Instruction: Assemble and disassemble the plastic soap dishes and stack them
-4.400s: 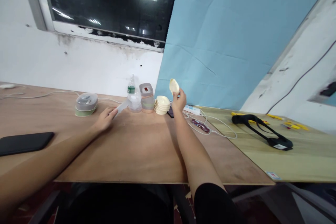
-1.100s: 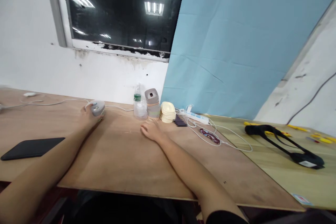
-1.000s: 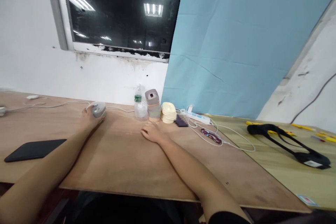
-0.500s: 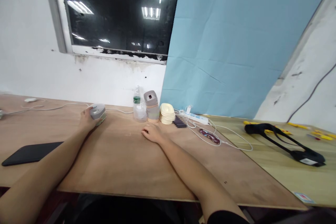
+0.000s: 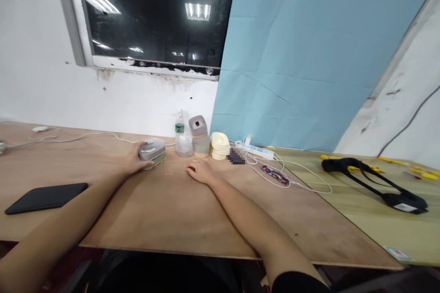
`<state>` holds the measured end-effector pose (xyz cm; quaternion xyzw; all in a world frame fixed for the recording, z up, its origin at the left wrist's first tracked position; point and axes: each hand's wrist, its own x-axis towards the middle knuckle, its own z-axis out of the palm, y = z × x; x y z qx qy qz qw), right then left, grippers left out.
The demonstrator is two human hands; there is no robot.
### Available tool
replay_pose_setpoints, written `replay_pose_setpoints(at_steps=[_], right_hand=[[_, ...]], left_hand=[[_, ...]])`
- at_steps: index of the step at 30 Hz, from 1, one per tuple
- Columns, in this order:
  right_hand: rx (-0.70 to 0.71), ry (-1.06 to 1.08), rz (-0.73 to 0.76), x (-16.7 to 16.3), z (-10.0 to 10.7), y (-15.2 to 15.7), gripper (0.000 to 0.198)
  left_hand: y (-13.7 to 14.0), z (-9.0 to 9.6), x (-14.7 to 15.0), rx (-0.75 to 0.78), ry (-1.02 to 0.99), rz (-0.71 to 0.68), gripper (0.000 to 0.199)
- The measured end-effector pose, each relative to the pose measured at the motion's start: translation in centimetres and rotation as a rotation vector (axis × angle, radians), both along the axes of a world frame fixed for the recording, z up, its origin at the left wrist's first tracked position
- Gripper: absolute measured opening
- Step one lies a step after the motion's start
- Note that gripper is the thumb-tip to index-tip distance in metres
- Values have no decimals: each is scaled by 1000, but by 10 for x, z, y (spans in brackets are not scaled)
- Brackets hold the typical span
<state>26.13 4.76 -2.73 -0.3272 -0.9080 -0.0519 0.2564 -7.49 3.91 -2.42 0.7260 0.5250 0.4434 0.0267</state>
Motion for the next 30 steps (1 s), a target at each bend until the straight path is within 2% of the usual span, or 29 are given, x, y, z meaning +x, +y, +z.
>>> replay_pose_setpoints(at_steps=[5, 11, 15, 19, 22, 25, 30], right_hand=[[-10, 1, -12, 0, -1, 1, 15], [-27, 73, -8, 0, 2, -3, 26], [-19, 166, 0, 1, 5, -7, 43], [-37, 193, 20, 3, 6, -7, 71], [-33, 122, 100, 4, 8, -7, 85], [-18, 34, 176, 5, 11, -10, 82], [25, 112, 127, 1, 9, -11, 62]], left_hand=[[-7, 3, 12, 22, -20, 45, 66], [-22, 16, 14, 216, 22, 45, 66], [-30, 21, 22, 253, 83, -81, 73], [-39, 21, 41, 179, 220, -290, 81], [-45, 20, 56, 124, 322, -438, 83], [-47, 19, 64, 109, 343, -488, 86], [-43, 15, 59, 16, 295, -400, 96]])
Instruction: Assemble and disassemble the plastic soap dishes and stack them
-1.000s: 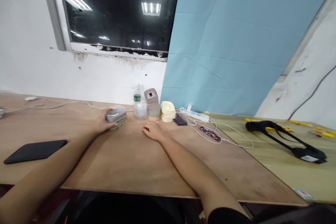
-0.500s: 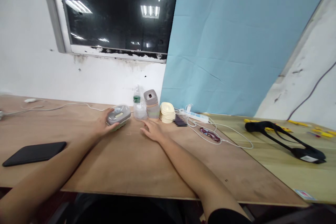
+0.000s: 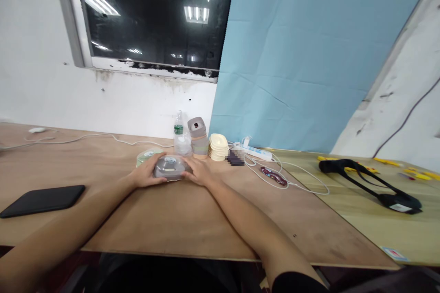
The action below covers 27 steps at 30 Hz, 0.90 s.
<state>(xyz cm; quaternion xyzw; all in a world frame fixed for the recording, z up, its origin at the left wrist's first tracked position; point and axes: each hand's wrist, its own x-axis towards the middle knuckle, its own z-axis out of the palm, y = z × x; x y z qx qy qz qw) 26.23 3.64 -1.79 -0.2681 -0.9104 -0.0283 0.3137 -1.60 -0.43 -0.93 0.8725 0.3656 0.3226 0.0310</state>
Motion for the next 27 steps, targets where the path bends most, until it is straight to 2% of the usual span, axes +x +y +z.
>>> replay_pose_setpoints(at_steps=[4, 6, 9, 11, 15, 17, 21, 25, 27], right_hand=[[-46, 145, -94, -3, -7, 3, 50], [-87, 233, -144, -4, -9, 4, 45], [-124, 335, -193, -6, -10, 4, 42], [-95, 347, -211, -7, -9, 2, 46], [71, 127, -136, -6, -6, -1, 49], [162, 7, -78, -5, -3, 1, 46], [306, -74, -70, -6, 2, 7, 36], [314, -194, -27, -7, 4, 7, 27], [286, -157, -54, -7, 4, 8, 28]], left_hand=[[4, -2, -6, -93, 27, 9, 102], [4, -1, -6, -124, 44, -22, 86], [5, 0, -2, -124, 16, -16, 49], [7, 0, 0, -101, -64, 52, 44], [15, -4, 1, -78, -349, 178, 50], [19, -7, 0, -96, -450, 177, 53], [23, -9, 0, -165, -517, 155, 55], [21, -7, 6, -183, -586, 128, 53], [20, -7, 7, -168, -636, 135, 52]])
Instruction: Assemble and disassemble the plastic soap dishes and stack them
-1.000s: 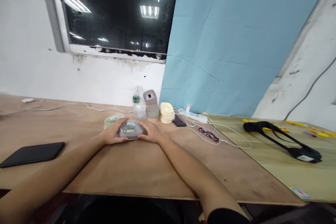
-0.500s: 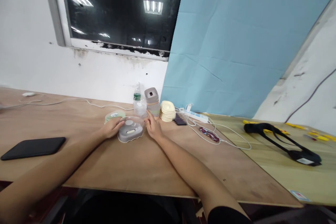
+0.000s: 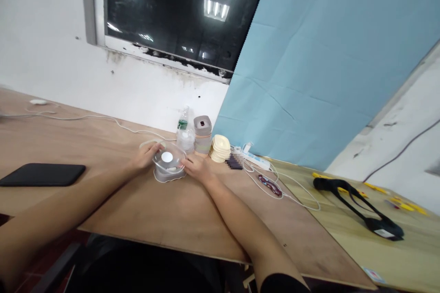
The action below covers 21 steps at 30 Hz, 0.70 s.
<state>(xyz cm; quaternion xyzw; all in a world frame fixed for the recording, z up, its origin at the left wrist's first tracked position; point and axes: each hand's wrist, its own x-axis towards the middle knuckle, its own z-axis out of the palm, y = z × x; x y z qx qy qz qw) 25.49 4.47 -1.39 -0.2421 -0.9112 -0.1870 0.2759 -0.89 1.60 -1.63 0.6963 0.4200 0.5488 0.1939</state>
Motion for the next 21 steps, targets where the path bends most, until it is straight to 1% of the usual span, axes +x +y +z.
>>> replay_pose_setpoints(at_steps=[2, 4, 6, 9, 11, 13, 15, 18, 21], right_hand=[[-35, 133, -65, -2, 2, 5, 31], [-68, 299, -161, -9, 8, 14, 33], [-95, 414, -267, -21, 16, 26, 36], [-184, 456, -427, -40, 30, 45, 37], [-272, 495, -538, -49, 37, 55, 37], [-348, 543, -608, -52, 38, 61, 39], [-392, 569, -606, -49, 36, 62, 43], [-369, 593, -527, -40, 25, 54, 44], [-311, 595, -440, -29, 9, 39, 40]], left_hand=[[-1, 0, -1, 14, -30, 24, 54], [-4, 0, -3, 47, 31, 24, 55], [-8, 1, -6, 87, 203, -27, 54], [-16, 5, -5, 136, 476, -134, 56], [-20, 8, -1, 155, 581, -169, 55], [-23, 10, 2, 162, 635, -178, 54], [-23, 11, 3, 164, 667, -187, 54], [-20, 8, 1, 143, 708, -193, 57], [-16, 1, -3, 66, 760, -189, 73]])
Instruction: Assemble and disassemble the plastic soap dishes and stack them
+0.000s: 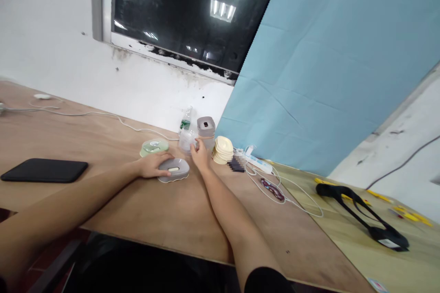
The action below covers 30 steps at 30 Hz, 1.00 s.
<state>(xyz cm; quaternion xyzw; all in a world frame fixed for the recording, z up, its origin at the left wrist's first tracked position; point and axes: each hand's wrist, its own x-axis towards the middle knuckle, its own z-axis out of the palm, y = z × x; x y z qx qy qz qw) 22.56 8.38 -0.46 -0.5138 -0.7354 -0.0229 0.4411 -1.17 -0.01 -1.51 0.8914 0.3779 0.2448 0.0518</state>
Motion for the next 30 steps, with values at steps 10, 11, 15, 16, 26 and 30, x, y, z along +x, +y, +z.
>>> replay_pose_setpoints(at_steps=[10, 11, 15, 16, 26, 30], right_hand=[[-44, -111, 257, 8, -21, -38, 33], [-63, -121, 277, 7, -21, -37, 33], [-64, -44, 335, 5, -24, -28, 32], [-48, -4, 331, 6, -24, -26, 33], [111, -76, 198, 8, -25, -28, 23], [188, -195, 208, 11, -27, -24, 17]], left_hand=[[0, -3, 2, -32, 24, 35, 90], [0, -2, 1, -17, 16, 35, 88], [2, -1, 0, 17, -80, 84, 75], [3, -1, -1, 9, -132, 110, 71], [3, 1, 0, -94, -418, 49, 54], [5, 2, 0, -56, -468, 54, 54]])
